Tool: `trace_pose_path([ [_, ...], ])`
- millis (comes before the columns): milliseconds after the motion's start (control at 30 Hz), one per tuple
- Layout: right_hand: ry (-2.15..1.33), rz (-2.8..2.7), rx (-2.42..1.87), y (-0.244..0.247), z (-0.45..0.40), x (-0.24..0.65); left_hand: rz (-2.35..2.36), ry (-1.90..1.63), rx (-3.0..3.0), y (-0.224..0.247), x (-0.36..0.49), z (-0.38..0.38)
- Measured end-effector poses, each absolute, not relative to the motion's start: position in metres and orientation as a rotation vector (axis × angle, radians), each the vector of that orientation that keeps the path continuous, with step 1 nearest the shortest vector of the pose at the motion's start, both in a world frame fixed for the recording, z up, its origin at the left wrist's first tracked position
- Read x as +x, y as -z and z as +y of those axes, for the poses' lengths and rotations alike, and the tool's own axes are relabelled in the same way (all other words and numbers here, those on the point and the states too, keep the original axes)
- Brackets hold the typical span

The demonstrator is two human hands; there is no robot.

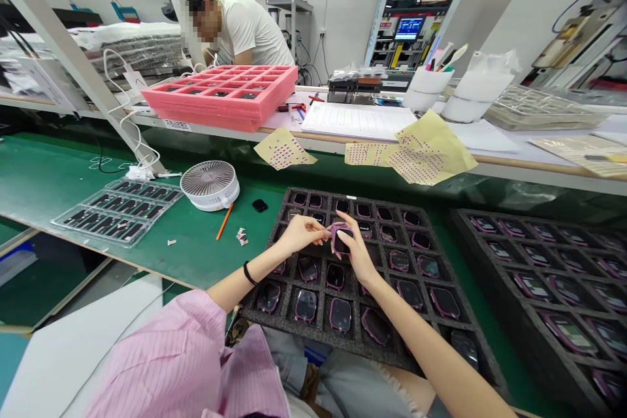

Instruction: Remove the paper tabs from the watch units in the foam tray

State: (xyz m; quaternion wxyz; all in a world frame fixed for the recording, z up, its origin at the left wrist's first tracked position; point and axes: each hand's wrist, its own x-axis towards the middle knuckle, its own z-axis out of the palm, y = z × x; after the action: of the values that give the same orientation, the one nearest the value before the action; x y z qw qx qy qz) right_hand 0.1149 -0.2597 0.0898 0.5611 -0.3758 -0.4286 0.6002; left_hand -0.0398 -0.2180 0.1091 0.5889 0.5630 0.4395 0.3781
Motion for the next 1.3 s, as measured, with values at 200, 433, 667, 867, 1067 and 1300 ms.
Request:
trace_pose_path([
  [200, -1.492, -0.793, -0.692, -0.104, -0.261, 0.113, 0.931, -0.939, 1.049, -0.109, -0.032, -0.227],
  [433, -1.485, -0.905, -0.69, -0.105, -0.263, 0.118, 0.927, -0.936, 0.98, -0.105, -0.032, -0.23],
  [667, -1.61, -0.841, -0.704, -0.113, -0.269, 0.116, 0.789, -0.85, 1.017, -0.104, -0.037, -0.237],
  [867, -1.728, -0.762, -0.709, -0.119, -0.279, 0.115, 0.629, -0.691, 1.103, -0.097, -0.034, -0.244],
  [1067, -1.821, -0.879, -0.725, -0.114, -0.285, 0.103, 0.733, -0.475, 1.414, -0.103, -0.077, -0.228],
  [1300, -1.722, -0.772, -0.769, -0.116, -0.275, 0.108, 1.903, -0.357, 1.865, -0.107, -0.205, -0.206],
])
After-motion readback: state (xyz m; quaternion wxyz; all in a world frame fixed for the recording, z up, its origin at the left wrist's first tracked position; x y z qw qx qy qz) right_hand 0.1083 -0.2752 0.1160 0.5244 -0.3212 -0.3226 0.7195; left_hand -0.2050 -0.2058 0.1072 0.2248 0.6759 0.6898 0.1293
